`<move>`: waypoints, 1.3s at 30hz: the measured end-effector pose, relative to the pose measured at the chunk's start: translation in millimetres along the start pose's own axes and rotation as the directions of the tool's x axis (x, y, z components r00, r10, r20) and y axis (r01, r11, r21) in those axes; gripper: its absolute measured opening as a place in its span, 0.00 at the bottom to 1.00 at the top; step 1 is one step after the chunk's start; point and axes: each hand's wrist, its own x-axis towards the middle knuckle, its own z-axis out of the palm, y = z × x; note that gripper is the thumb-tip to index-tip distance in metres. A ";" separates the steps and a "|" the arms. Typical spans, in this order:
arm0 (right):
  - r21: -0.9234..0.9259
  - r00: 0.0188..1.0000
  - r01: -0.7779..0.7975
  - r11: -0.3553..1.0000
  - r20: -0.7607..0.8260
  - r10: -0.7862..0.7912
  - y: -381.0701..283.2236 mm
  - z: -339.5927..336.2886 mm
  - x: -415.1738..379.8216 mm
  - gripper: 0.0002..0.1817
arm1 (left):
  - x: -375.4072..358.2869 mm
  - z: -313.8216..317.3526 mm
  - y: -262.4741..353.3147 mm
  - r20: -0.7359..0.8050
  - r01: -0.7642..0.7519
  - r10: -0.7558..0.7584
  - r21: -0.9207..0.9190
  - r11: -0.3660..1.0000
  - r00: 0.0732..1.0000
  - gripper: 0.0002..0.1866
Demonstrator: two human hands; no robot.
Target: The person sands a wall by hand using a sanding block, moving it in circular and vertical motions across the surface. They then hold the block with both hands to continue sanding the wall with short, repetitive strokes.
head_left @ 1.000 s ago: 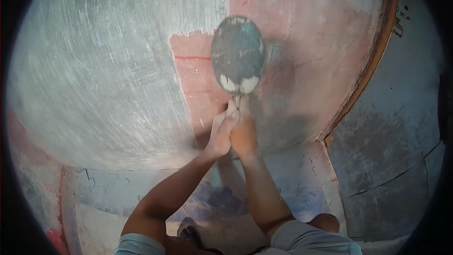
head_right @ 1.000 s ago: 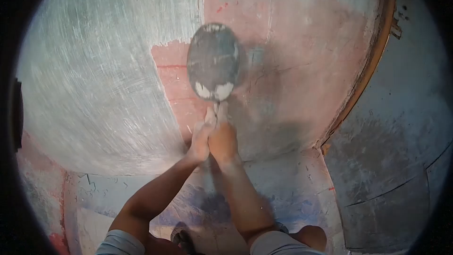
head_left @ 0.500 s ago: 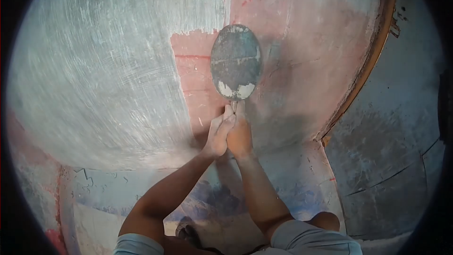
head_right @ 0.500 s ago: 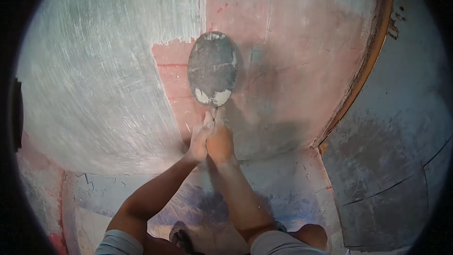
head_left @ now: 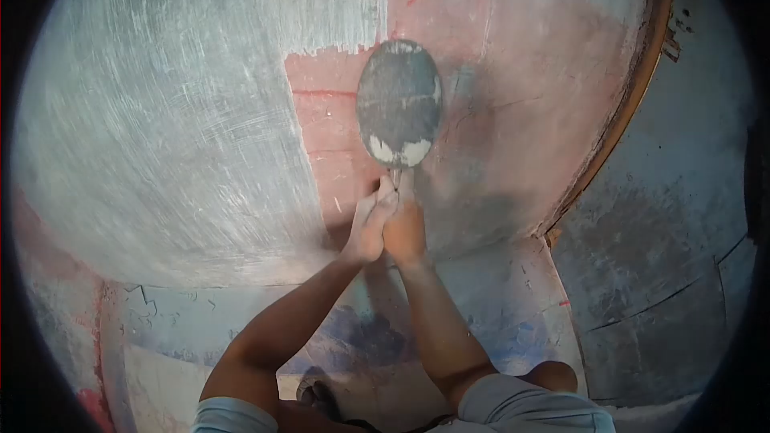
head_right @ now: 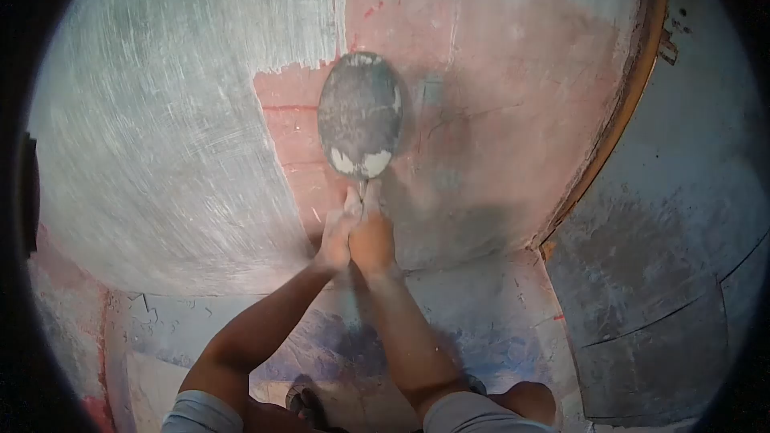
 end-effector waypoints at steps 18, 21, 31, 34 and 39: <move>0.121 0.999 0.036 0.992 -0.020 -0.034 1.4 3.8 -1.2 0.27 | -0.1 5.6 7.1 -0.038 -0.024 0.023 -0.027 0.999 0.999 0.20; -0.034 0.993 0.115 0.993 -0.005 -0.115 -14.8 -8.5 26.0 0.17 | 27.9 5.2 22.7 -0.046 -0.293 0.304 0.170 0.941 0.951 0.20; -0.062 0.983 0.179 0.982 -0.027 -0.181 -5.7 6.3 32.7 0.21 | 20.1 1.8 40.5 -0.079 -0.207 0.228 0.210 0.956 0.971 0.22; 0.031 1.000 0.000 1.000 0.002 0.000 -27.8 -8.7 0.4 0.22 | 1.5 5.0 28.4 -0.051 -0.111 0.114 0.052 0.992 0.992 0.20; -0.122 0.955 0.279 0.953 -0.064 -0.288 -60.5 -32.9 56.4 0.17 | 44.2 2.8 61.0 -0.064 -0.154 0.189 0.359 0.920 0.980 0.21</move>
